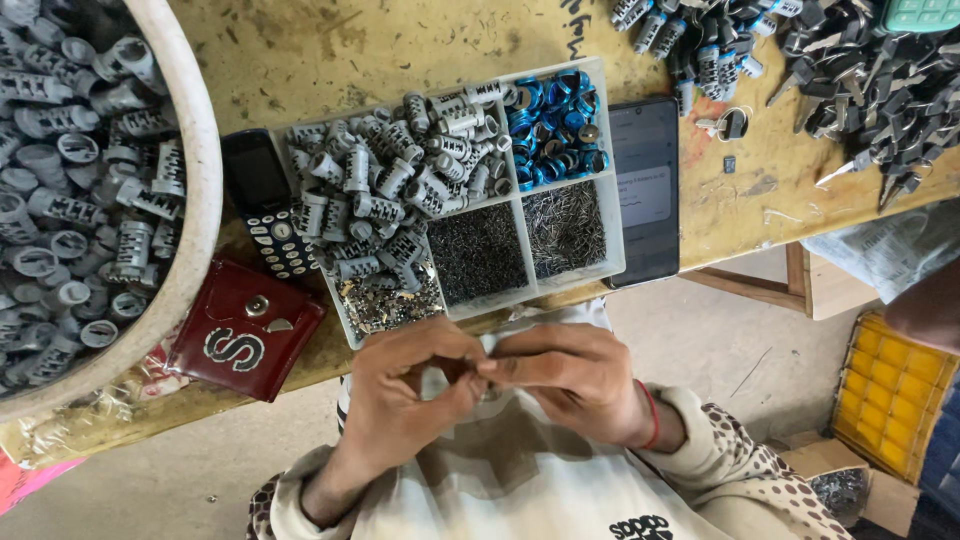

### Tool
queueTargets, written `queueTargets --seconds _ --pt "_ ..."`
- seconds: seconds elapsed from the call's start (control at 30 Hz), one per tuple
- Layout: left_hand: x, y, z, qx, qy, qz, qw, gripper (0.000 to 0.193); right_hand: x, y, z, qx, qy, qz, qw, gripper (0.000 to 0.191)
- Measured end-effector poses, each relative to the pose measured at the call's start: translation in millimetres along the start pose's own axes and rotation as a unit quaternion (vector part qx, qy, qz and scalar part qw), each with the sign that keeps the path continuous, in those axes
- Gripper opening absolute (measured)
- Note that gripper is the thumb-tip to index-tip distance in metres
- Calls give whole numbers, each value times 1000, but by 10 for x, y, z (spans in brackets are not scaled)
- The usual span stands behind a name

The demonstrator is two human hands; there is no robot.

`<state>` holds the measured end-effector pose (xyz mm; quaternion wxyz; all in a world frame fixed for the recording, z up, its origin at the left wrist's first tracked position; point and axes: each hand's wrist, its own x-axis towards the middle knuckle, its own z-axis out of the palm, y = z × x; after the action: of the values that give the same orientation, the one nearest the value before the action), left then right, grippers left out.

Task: The person sits at a workbench assembling small metal components. They pick a metal body from a compartment tray, insert smaller metal inserts and a blue-topped piece into it by hand, press the parts together, and set the finished assembly on the table beside the tray, repeating the cycle.

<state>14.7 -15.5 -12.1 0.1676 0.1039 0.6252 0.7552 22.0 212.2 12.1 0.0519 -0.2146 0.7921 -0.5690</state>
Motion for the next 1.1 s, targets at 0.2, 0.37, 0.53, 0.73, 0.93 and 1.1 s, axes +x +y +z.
queueTargets --seconds 0.2,0.37,0.53,0.73,0.93,1.1 --pt "-11 -24 27 -181 -29 -96 978 14 -80 53 -77 221 -28 108 969 30" --pt "2 -69 54 -237 -34 -106 965 15 23 136 -692 -265 155 81 948 38" --pt "36 -50 49 -221 -50 -113 967 7 110 654 -1094 -437 134 84 886 62" --pt "40 20 67 -200 -54 -88 974 9 11 939 -1123 -435 106 107 888 61" --pt "64 19 83 -217 -52 -108 969 9 136 760 -1161 -142 302 69 940 55" --pt "99 14 100 -237 -83 -99 963 14 447 439 -896 -139 145 108 974 16"
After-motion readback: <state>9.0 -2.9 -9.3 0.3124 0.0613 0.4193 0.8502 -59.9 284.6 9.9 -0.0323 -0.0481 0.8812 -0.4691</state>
